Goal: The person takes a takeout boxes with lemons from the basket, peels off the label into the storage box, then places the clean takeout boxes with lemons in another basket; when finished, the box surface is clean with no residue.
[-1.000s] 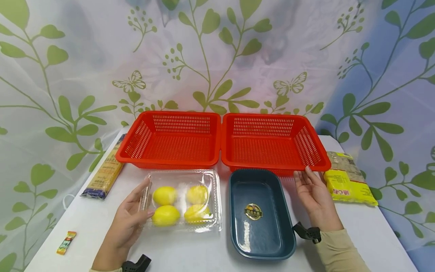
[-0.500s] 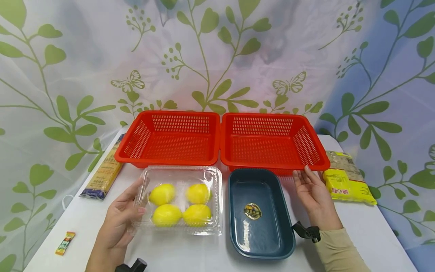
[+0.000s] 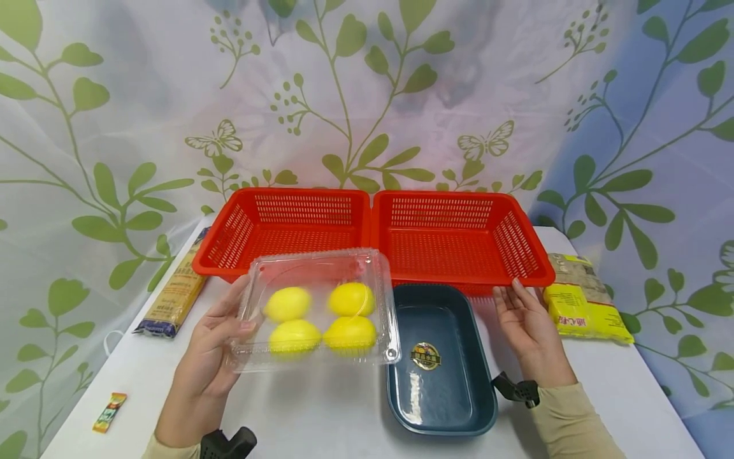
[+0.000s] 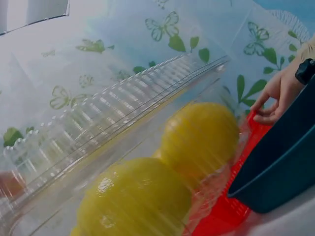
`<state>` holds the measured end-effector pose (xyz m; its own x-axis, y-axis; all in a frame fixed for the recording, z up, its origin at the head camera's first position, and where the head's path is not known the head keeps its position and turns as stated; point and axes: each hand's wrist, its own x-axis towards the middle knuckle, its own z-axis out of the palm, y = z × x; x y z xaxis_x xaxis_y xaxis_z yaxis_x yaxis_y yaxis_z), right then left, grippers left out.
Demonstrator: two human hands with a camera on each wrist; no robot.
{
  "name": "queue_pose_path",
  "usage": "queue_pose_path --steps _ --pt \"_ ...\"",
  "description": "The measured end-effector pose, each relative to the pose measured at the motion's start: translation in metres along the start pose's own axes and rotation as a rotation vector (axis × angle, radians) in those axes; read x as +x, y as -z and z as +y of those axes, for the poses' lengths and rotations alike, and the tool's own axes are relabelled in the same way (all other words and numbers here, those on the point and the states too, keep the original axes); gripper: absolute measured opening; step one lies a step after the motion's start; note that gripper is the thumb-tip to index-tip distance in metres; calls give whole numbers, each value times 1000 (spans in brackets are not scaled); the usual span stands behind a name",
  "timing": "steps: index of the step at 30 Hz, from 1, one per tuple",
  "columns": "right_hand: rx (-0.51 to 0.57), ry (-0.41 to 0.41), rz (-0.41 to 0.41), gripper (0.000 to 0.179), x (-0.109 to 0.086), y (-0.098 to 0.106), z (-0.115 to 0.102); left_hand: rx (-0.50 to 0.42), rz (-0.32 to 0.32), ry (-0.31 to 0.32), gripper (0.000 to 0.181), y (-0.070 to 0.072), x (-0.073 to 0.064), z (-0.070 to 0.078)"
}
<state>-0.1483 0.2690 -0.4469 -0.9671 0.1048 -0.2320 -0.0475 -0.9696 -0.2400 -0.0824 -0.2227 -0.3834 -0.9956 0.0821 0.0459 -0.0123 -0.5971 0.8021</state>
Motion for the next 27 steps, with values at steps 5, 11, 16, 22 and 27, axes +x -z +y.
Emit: queue_pose_path --steps 5,11,16,22,27 --pt "2 2 3 80 1 0 1 -73 6 2 68 -15 17 5" --pt "14 6 2 80 2 3 0 -112 9 18 64 -37 47 5" --pt "-4 0 8 82 2 3 -2 -93 19 22 60 -63 70 1" --pt "-22 12 12 82 1 5 -2 -120 3 -25 59 -95 91 -15" --pt "-20 2 10 80 1 6 -1 -129 -9 -56 56 -119 116 -38"
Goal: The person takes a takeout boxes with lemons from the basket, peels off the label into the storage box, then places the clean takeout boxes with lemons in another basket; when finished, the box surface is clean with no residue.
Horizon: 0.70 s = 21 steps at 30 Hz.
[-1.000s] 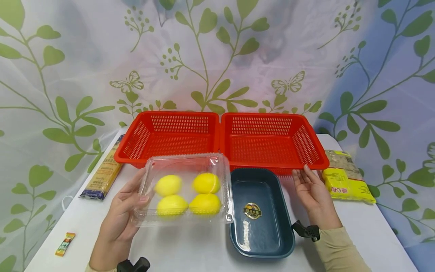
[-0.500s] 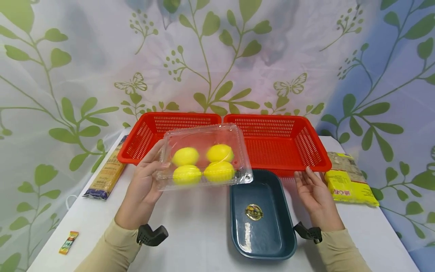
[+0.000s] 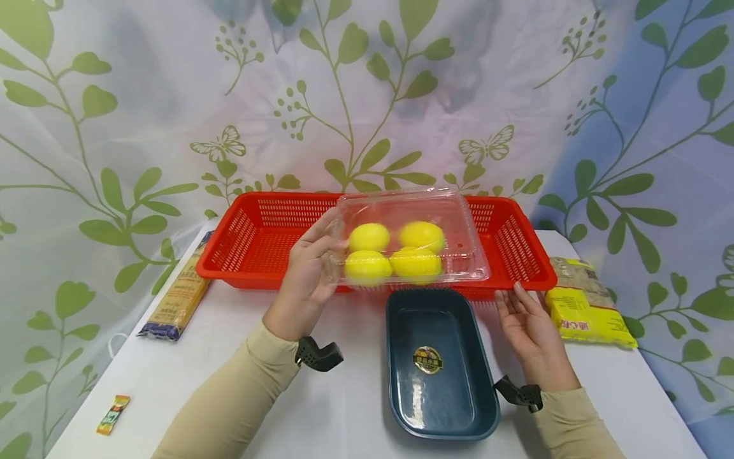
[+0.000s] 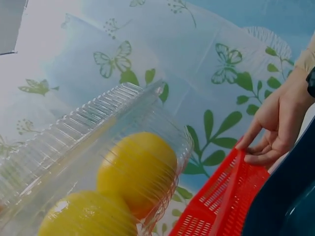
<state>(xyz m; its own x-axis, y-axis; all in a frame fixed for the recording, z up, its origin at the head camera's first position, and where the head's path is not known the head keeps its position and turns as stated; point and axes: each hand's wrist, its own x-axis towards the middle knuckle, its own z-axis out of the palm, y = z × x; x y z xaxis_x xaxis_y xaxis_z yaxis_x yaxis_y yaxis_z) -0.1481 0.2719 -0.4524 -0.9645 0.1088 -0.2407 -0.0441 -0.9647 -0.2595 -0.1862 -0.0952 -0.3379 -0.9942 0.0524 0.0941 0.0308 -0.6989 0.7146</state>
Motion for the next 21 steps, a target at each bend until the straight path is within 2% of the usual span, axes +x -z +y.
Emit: queue_pose_path --steps 7,12,16,21 --pt "8 0 6 73 1 -2 -1 85 3 37 50 -25 41 -42" --pt "28 -13 10 70 2 -2 -4 131 46 56 48 -39 70 -72" --pt "30 -33 11 73 3 -2 -2 137 102 45 49 -43 88 -88" --pt "29 -30 5 75 1 -1 -2 174 124 38 46 -49 105 -103"
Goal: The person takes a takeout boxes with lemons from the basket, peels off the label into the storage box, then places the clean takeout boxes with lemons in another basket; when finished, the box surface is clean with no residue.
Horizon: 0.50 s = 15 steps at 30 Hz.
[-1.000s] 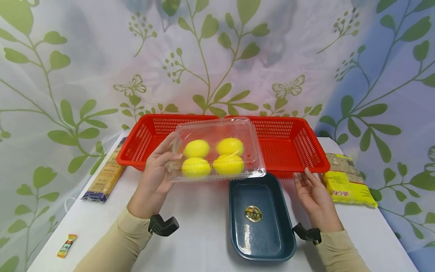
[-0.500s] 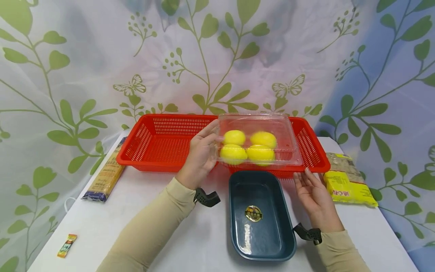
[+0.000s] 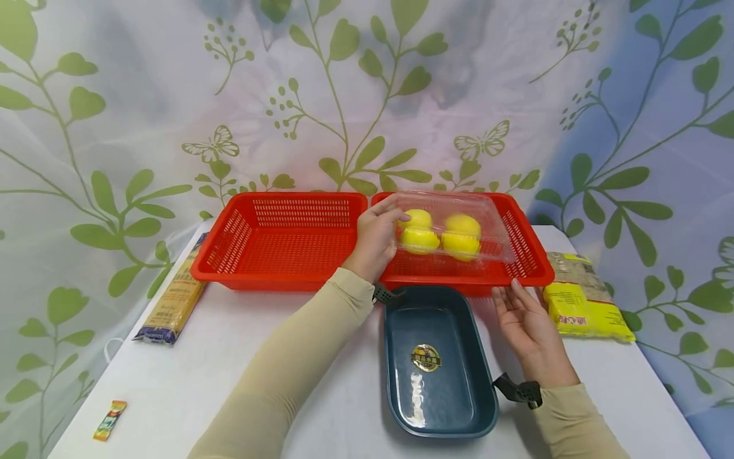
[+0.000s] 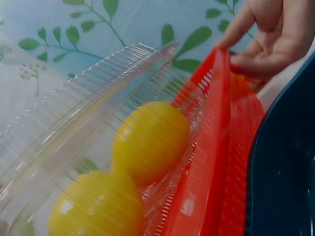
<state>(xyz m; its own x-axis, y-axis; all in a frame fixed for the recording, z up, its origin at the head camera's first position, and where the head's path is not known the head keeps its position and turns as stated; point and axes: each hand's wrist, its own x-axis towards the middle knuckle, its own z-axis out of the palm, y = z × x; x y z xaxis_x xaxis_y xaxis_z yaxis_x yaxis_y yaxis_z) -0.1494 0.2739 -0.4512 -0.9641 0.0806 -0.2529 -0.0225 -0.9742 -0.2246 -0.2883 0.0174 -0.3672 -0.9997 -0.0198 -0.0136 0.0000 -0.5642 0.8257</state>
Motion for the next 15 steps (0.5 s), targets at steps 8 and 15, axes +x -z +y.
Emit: queue_pose_path --steps 8,15 --pt "-19 -4 8 79 1 -2 1 102 77 2 44 -3 16 -14" --pt "-30 5 6 80 0 -3 -1 206 84 19 43 -6 22 -27"
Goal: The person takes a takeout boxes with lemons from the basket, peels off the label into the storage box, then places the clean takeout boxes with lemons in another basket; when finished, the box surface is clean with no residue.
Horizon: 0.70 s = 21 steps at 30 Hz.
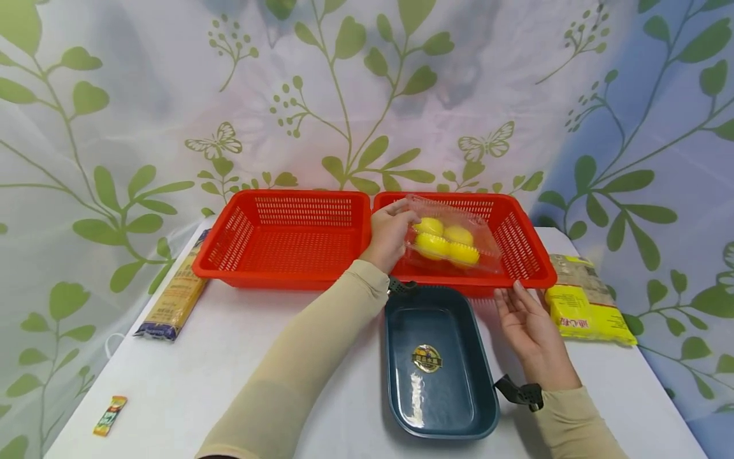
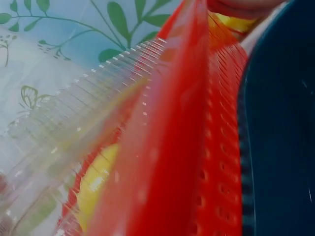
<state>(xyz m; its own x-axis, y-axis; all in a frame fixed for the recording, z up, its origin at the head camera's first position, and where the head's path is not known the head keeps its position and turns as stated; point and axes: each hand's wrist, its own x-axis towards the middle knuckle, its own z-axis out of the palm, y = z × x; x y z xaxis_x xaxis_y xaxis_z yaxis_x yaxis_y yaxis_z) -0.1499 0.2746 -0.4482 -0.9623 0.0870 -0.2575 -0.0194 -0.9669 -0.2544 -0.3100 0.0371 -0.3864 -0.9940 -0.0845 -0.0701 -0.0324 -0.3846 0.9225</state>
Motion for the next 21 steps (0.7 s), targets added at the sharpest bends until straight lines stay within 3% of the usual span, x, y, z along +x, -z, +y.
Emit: queue_pose_path --steps 5,9,12,16,21 --pt "-6 4 -11 80 -1 0 -1 87 -9 23 49 0 1 -2" --pt "-4 -8 -6 79 -1 1 -1 321 -34 87 60 3 3 0" --pt "-10 0 -6 79 -1 1 -1 481 -106 135 64 5 3 1" --pt "-17 16 0 80 -1 0 -1 565 -197 190 52 5 4 1" --pt "-15 8 8 75 0 1 0 654 -198 242 37 6 2 1"
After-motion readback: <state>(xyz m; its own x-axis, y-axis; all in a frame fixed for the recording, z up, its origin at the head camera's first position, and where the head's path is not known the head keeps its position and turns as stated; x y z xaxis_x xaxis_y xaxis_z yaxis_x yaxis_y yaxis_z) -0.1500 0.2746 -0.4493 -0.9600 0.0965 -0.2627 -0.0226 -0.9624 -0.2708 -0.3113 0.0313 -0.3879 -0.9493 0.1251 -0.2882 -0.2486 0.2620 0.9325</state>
